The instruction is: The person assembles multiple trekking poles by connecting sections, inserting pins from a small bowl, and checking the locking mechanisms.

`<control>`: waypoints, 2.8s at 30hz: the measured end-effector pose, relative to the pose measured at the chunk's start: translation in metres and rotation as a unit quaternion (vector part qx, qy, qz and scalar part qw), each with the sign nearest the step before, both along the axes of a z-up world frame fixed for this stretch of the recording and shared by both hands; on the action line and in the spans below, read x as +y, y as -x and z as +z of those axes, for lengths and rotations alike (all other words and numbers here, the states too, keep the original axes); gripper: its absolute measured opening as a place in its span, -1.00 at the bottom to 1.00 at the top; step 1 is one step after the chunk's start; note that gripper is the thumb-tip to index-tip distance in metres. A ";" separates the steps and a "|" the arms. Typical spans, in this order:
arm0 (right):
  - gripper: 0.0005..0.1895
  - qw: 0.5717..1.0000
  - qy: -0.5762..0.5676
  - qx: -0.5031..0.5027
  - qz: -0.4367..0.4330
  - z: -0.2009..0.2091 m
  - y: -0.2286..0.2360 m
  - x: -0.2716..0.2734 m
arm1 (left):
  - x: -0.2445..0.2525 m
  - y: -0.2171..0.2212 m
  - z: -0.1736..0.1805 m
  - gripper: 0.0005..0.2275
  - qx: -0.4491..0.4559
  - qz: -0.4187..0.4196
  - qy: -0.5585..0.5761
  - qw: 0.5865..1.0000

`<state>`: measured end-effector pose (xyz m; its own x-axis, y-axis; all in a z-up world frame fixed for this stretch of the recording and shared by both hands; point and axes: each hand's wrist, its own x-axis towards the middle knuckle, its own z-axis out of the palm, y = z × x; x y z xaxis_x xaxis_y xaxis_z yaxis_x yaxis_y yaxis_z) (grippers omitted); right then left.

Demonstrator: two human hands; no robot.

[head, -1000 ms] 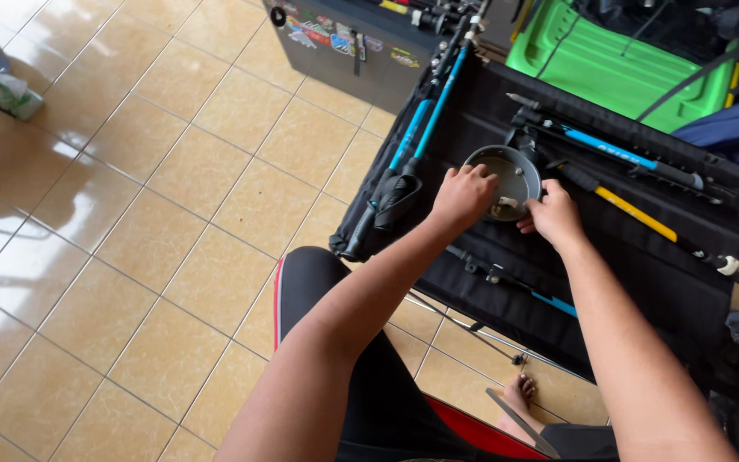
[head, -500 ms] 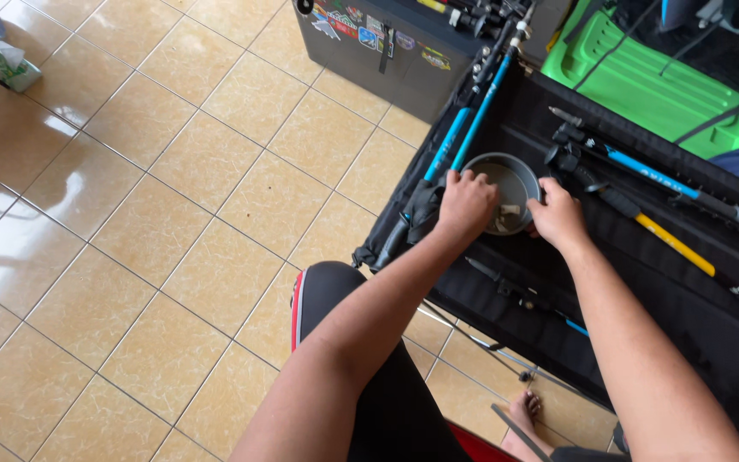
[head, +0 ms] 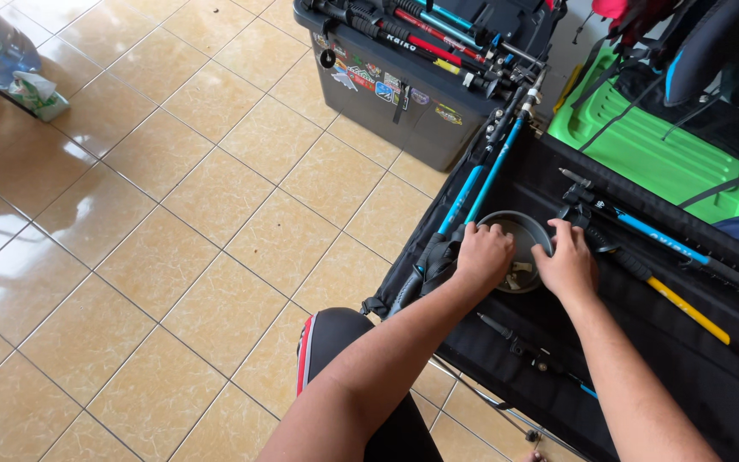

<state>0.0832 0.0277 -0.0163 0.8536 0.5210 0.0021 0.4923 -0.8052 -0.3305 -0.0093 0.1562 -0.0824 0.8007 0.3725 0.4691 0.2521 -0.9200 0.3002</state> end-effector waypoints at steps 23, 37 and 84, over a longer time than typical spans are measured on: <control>-0.55 0.992 -0.097 -0.007 0.085 -0.004 0.009 -0.059 | 0.006 -0.016 -0.013 -0.86 0.031 -0.027 -0.025 0.999; -0.57 0.989 0.111 0.000 0.096 0.022 0.015 -0.041 | 0.009 -0.005 -0.016 -0.86 0.061 -0.052 -0.080 0.994; -0.61 0.987 0.099 -0.122 0.013 -0.058 -0.132 -0.173 | 0.077 -0.042 -0.040 -0.83 0.125 0.104 0.279 0.946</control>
